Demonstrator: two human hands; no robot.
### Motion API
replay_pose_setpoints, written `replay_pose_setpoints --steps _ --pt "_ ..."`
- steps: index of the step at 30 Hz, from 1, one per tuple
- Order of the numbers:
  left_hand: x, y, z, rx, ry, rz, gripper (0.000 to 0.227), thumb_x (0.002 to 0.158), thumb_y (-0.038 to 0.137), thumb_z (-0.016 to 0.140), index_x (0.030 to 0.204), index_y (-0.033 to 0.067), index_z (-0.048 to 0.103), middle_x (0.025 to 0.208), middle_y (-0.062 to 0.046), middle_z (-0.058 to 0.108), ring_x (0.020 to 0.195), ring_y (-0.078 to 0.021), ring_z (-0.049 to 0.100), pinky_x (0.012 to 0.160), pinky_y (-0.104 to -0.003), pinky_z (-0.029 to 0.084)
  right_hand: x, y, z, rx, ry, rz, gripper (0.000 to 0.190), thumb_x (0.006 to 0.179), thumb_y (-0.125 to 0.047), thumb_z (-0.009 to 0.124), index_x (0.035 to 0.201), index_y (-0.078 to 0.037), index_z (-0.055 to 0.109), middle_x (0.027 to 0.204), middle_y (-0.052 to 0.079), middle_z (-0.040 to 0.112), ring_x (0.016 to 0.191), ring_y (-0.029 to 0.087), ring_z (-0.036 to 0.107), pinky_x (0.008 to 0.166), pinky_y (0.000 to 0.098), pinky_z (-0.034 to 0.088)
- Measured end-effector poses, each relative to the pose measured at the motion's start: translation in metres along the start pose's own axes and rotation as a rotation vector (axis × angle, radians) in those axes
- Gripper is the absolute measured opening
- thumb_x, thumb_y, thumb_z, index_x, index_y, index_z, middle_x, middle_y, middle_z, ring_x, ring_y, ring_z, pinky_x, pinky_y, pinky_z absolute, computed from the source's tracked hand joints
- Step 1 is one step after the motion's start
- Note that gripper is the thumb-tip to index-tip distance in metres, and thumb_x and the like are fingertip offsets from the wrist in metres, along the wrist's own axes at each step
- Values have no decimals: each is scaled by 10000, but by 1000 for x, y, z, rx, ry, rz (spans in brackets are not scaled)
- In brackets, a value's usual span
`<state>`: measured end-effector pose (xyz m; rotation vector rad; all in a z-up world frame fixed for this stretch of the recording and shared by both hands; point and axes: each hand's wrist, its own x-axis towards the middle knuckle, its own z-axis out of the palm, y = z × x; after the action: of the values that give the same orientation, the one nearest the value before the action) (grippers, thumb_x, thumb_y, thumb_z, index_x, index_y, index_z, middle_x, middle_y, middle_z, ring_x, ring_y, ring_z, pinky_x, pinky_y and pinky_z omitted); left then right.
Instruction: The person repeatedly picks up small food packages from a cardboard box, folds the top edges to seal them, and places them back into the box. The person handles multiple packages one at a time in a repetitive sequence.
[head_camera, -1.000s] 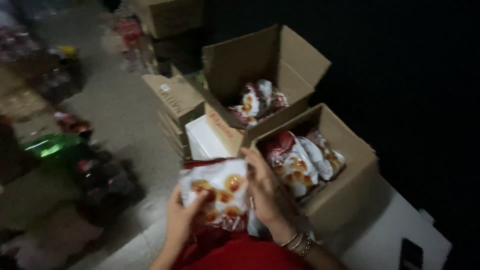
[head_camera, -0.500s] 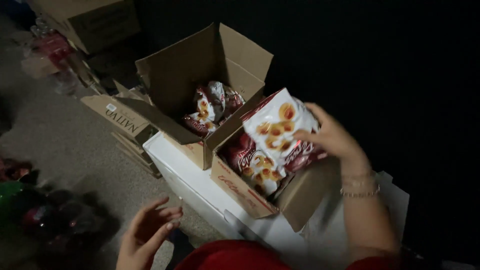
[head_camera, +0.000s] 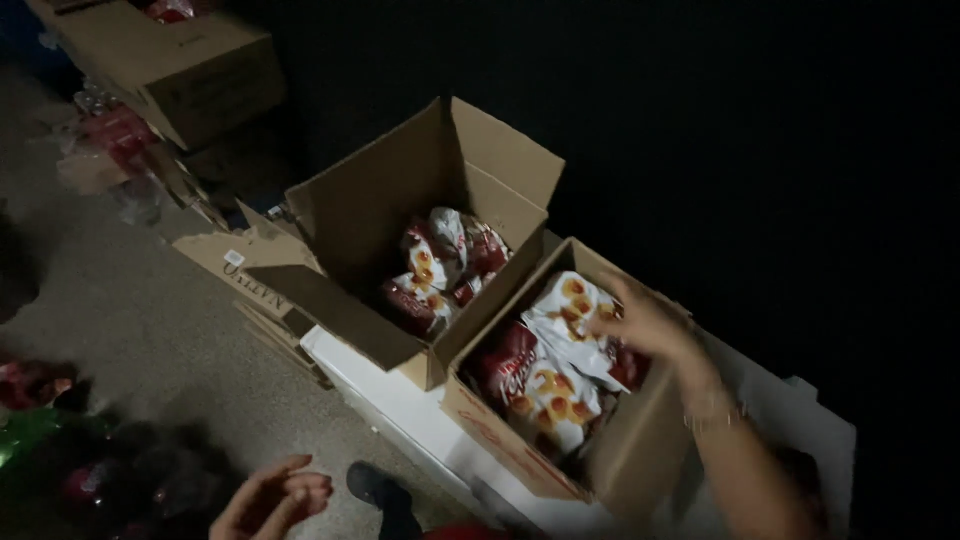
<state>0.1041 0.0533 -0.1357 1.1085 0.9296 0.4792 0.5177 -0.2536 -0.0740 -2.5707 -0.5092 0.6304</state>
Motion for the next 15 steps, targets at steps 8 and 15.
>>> replay_pose_setpoints --steps 8,15 --pt "56 154 55 208 -213 232 191 931 49 645 1023 -73 760 907 -219 783 854 -304 747 799 -411 612 -28 -26 55 -511 -154 -18 1097 817 -848 317 1632 -314 -188 1711 66 -313 1558 338 -286 1144 762 -70" --pt "185 198 196 1330 -963 1124 314 908 271 691 1220 233 674 1045 -71 750 899 -330 711 736 -462 550 -4 28 71 -341 62 -150 1037 819 -696 611 1638 -336 86 1744 15 18 1609 238 -43 1200 538 56"
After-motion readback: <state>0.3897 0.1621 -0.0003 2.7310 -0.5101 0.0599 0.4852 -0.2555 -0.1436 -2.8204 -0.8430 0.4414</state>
